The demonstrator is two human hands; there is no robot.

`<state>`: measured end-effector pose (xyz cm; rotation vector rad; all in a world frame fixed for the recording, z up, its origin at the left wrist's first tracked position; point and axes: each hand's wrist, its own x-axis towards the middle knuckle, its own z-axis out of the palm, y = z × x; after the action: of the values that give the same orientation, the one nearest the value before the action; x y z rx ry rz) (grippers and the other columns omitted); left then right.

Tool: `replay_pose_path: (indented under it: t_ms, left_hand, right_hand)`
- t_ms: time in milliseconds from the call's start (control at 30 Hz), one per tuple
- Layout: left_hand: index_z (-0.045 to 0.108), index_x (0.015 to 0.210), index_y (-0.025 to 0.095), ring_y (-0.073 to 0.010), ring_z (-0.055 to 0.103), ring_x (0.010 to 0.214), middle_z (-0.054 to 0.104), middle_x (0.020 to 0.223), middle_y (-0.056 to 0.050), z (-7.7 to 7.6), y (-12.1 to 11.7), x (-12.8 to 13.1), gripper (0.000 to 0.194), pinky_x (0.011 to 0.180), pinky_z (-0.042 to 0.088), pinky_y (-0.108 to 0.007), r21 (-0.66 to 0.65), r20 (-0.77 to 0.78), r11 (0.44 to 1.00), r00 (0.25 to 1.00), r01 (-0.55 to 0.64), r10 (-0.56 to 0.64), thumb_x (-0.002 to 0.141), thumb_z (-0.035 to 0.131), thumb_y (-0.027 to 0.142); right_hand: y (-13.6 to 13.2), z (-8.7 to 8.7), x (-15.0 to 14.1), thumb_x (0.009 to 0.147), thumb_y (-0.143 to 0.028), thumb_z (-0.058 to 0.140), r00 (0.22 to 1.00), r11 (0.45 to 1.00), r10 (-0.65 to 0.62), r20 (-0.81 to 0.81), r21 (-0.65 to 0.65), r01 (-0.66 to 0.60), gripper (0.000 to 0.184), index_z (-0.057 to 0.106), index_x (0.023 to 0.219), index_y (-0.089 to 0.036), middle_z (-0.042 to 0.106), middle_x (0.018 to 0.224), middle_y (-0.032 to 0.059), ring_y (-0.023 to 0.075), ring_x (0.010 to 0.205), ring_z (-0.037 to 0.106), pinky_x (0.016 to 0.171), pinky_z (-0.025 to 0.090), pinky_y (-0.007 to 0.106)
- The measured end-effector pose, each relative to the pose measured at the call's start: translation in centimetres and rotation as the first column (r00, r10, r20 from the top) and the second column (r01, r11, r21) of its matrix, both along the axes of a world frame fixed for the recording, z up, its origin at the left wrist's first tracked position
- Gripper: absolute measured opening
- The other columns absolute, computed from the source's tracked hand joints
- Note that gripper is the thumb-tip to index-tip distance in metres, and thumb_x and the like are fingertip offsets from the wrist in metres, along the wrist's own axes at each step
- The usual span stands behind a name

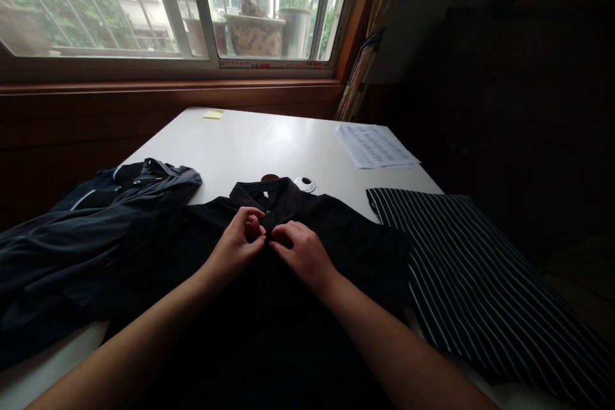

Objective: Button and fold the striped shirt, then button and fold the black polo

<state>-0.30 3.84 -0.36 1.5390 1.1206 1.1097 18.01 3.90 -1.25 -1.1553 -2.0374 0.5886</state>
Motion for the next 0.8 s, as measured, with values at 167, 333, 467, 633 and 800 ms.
replay_pose_path:
  t_ms: [167,333,467,633,800]
  left_hand:
    - [0.051,0.111,0.023,-0.0145,0.063,0.084,0.052,0.085,0.003,0.22,-0.03,-0.11,0.037,0.077,0.049,-0.027,-0.022,-0.007,1.0,1.0,-0.011,0.011,0.079,0.068,0.026]
    - [0.051,0.112,0.023,-0.0153,0.064,0.084,0.056,0.083,0.003,0.18,0.0,-0.3,0.038,0.074,0.049,-0.026,-0.04,-0.014,0.999,1.0,-0.013,0.012,0.079,0.069,0.027]
    - [0.052,0.112,0.023,-0.0145,0.064,0.083,0.056,0.084,0.003,0.07,0.04,-0.32,0.037,0.073,0.049,-0.025,-0.035,-0.008,0.999,1.0,-0.014,0.013,0.079,0.069,0.026]
    - [0.053,0.112,0.022,-0.0137,0.063,0.081,0.055,0.085,0.003,0.19,-0.05,-0.22,0.036,0.071,0.048,-0.024,-0.039,-0.007,0.999,1.0,-0.017,0.017,0.08,0.069,0.025]
    - [0.054,0.111,0.022,-0.0144,0.063,0.083,0.055,0.084,0.003,0.33,-0.19,-0.13,0.036,0.073,0.049,-0.025,-0.037,-0.004,0.999,1.0,-0.013,0.012,0.079,0.069,0.027]
  right_hand:
    - [-0.11,0.18,0.06,0.084,-0.015,0.072,0.999,0.999,-0.009,-0.035,-0.04,0.007,0.012,0.067,0.093,-0.021,0.068,0.09,0.002,0.0188,0.088,0.064,0.082,0.051,0.03]
    - [-0.08,0.4,0.23,0.086,-0.018,0.071,0.999,0.999,-0.013,-0.045,-0.049,0.01,0.007,0.067,0.092,-0.021,0.068,0.087,0.0014,0.0173,0.083,0.064,0.078,0.05,0.029]
    - [-0.05,0.49,0.28,0.087,-0.019,0.07,0.999,0.998,-0.019,-0.037,-0.061,0.016,0.004,0.067,0.089,-0.021,0.068,0.085,0.0016,0.0173,0.082,0.064,0.077,0.05,0.029]
    - [0.04,0.6,0.27,0.089,-0.02,0.069,0.999,0.997,-0.018,-0.033,-0.075,0.016,0.002,0.069,0.088,-0.02,0.069,0.085,0.0023,0.0181,0.085,0.064,0.079,0.049,0.029]
    - [0.19,0.42,0.31,0.087,-0.017,0.071,0.999,0.996,-0.022,-0.033,-0.09,0.019,0.004,0.069,0.087,-0.021,0.069,0.085,0.002,0.0185,0.085,0.065,0.079,0.049,0.029]
